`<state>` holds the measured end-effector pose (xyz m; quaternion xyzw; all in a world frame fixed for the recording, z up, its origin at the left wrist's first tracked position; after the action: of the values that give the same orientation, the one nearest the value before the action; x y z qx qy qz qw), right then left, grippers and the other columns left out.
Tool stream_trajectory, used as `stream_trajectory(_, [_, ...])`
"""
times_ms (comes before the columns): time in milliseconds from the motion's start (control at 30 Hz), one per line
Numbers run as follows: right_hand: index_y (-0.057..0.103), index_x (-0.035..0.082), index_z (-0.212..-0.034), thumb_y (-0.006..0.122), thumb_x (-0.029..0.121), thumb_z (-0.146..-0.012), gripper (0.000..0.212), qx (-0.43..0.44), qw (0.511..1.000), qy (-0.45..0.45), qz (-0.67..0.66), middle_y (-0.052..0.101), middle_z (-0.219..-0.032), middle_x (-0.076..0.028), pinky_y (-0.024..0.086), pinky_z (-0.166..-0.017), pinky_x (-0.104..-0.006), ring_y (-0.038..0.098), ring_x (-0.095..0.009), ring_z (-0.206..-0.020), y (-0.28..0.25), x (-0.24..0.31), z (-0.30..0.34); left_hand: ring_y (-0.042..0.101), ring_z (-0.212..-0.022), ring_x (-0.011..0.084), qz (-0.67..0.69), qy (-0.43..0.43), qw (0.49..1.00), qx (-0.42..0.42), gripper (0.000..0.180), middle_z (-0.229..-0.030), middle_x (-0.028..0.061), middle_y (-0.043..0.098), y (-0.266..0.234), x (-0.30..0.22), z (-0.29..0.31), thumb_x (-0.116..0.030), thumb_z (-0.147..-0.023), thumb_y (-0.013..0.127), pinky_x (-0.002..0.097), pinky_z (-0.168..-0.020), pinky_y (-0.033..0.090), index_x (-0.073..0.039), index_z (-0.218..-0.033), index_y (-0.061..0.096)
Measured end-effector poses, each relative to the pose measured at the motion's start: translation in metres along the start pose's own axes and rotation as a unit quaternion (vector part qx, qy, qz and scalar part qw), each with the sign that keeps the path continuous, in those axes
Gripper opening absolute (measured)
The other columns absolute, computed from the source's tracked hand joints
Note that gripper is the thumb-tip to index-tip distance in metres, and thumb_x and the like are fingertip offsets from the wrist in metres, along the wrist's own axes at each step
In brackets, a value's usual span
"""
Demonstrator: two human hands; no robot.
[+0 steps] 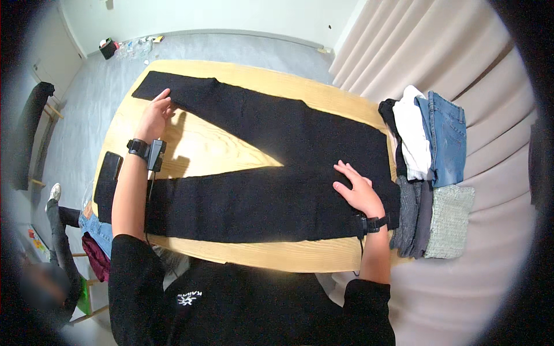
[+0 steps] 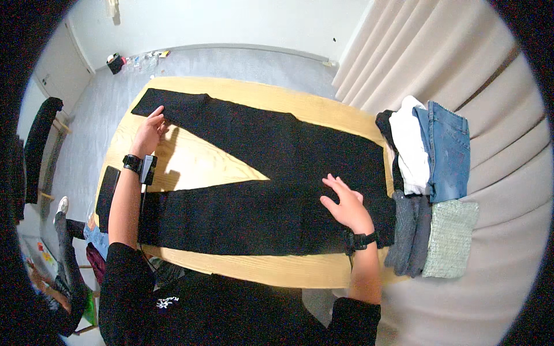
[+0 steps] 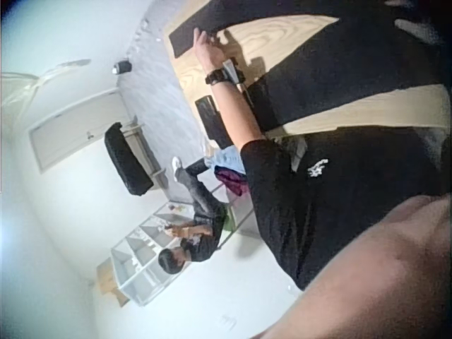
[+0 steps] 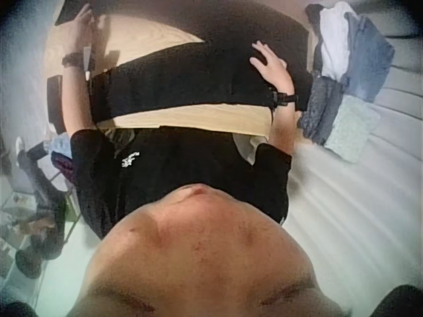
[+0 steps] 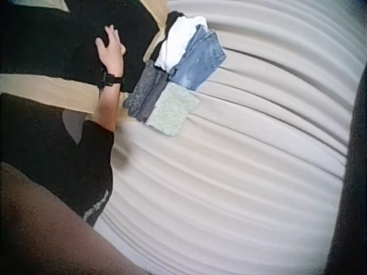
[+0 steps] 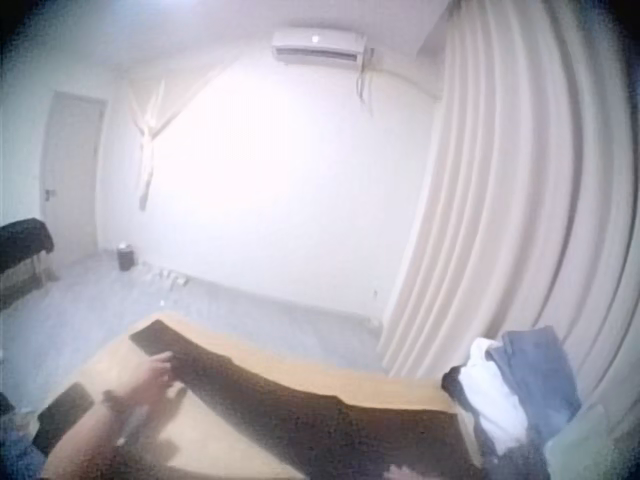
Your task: The recorder folds several items of clothing including a skirt, jeans, and trousers on a table.
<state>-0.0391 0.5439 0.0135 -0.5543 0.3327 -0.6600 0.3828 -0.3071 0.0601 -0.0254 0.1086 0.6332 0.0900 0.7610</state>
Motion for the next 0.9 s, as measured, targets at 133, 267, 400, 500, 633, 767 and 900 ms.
stream_trajectory(133, [0.05, 0.016, -0.131, 0.061, 0.028, -0.087, 0.047, -0.027, 0.999, -0.024, -0.013, 0.043, -0.143, -0.01, 0.025, -0.108, -0.043, 0.034, -0.028, -0.136, 0.002, -0.006, -0.003, 0.046, -0.07, 0.0073, -0.044, -0.024, 0.999, -0.02, 0.05, -0.08, -0.0035, 0.049, -0.003, -0.012, 0.019, -0.012, -0.091, 0.05, 0.0223, -0.07, 0.042, -0.006, -0.139, 0.04])
stream_trajectory(267, [0.051, 0.014, -0.13, 0.061, 0.024, -0.087, 0.046, -0.038, 0.998, -0.036, -0.031, 0.043, -0.142, -0.013, 0.028, -0.109, -0.0438, 0.032, -0.034, -0.136, -0.001, -0.007, -0.004, 0.052, -0.093, 0.0136, -0.03, -0.02, 0.999, -0.011, 0.049, -0.1, 0.0032, 0.054, 0.001, -0.024, 0.053, -0.013, -0.091, 0.052, 0.0261, -0.08, 0.043, 0.0, -0.137, 0.04])
stream_trajectory(400, [0.052, 0.014, -0.13, 0.061, 0.024, -0.087, 0.046, -0.021, 0.999, -0.023, -0.036, 0.042, -0.143, -0.013, 0.027, -0.11, -0.0437, 0.029, -0.035, -0.137, -0.001, -0.004, -0.006, 0.051, -0.095, 0.014, -0.053, -0.021, 0.997, -0.05, 0.049, -0.106, 0.0049, 0.053, -0.007, -0.019, 0.073, -0.013, -0.09, 0.054, 0.0277, -0.084, 0.043, 0.001, -0.135, 0.041])
stream_trajectory(500, [0.052, 0.014, -0.131, 0.061, 0.023, -0.087, 0.046, -0.019, 0.999, -0.023, -0.04, 0.042, -0.143, -0.013, 0.027, -0.11, -0.0441, 0.028, -0.036, -0.137, 0.0, -0.005, -0.003, 0.046, -0.114, 0.0161, -0.11, -0.003, 0.993, -0.049, 0.052, -0.126, 0.0089, 0.049, -0.018, -0.016, 0.077, -0.017, -0.09, 0.055, 0.0325, -0.097, 0.037, 0.002, -0.136, 0.038])
stream_trajectory(633, [0.051, 0.014, -0.131, 0.061, 0.023, -0.087, 0.045, -0.021, 0.999, -0.015, -0.048, 0.041, -0.143, -0.013, 0.024, -0.111, -0.045, 0.027, -0.036, -0.138, 0.003, -0.005, 0.0, 0.038, -0.128, 0.0215, -0.419, 0.105, 0.901, 0.031, 0.059, -0.143, 0.0145, 0.036, -0.055, -0.014, 0.063, -0.018, -0.089, 0.056, 0.0351, -0.104, 0.032, 0.005, -0.139, 0.033])
stream_trajectory(767, [0.053, 0.015, -0.129, 0.06, 0.024, -0.088, 0.043, -0.036, 0.999, -0.01, -0.029, 0.039, -0.144, -0.013, 0.022, -0.112, -0.0468, 0.025, -0.036, -0.138, 0.006, 0.001, 0.001, 0.026, -0.138, 0.0273, -0.294, 0.083, 0.934, -0.182, 0.055, -0.151, 0.0182, 0.023, -0.036, -0.017, 0.067, -0.015, -0.087, 0.057, 0.0367, -0.113, 0.021, 0.0, -0.137, 0.039])
stream_trajectory(900, [0.055, 0.016, -0.126, 0.058, 0.025, -0.089, 0.038, -0.04, 0.999, 0.015, -0.031, 0.04, -0.144, -0.011, 0.021, -0.111, -0.0517, 0.026, -0.036, -0.138, 0.003, 0.008, 0.0, 0.035, -0.134, 0.0262, -0.553, 0.163, 0.792, 0.199, 0.05, -0.142, 0.0144, 0.042, 0.006, -0.024, 0.105, -0.011, -0.085, 0.061, 0.036, -0.111, 0.027, -0.006, -0.133, 0.047])
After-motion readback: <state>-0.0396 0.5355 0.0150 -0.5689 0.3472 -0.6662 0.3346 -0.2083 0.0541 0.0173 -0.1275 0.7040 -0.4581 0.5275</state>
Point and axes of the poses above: each hand's wrist, its own z-axis away from the middle knuckle, its own y-axis out of the palm, x = y × z, the point moved 1 cm from there along -z, towards the middle knuckle
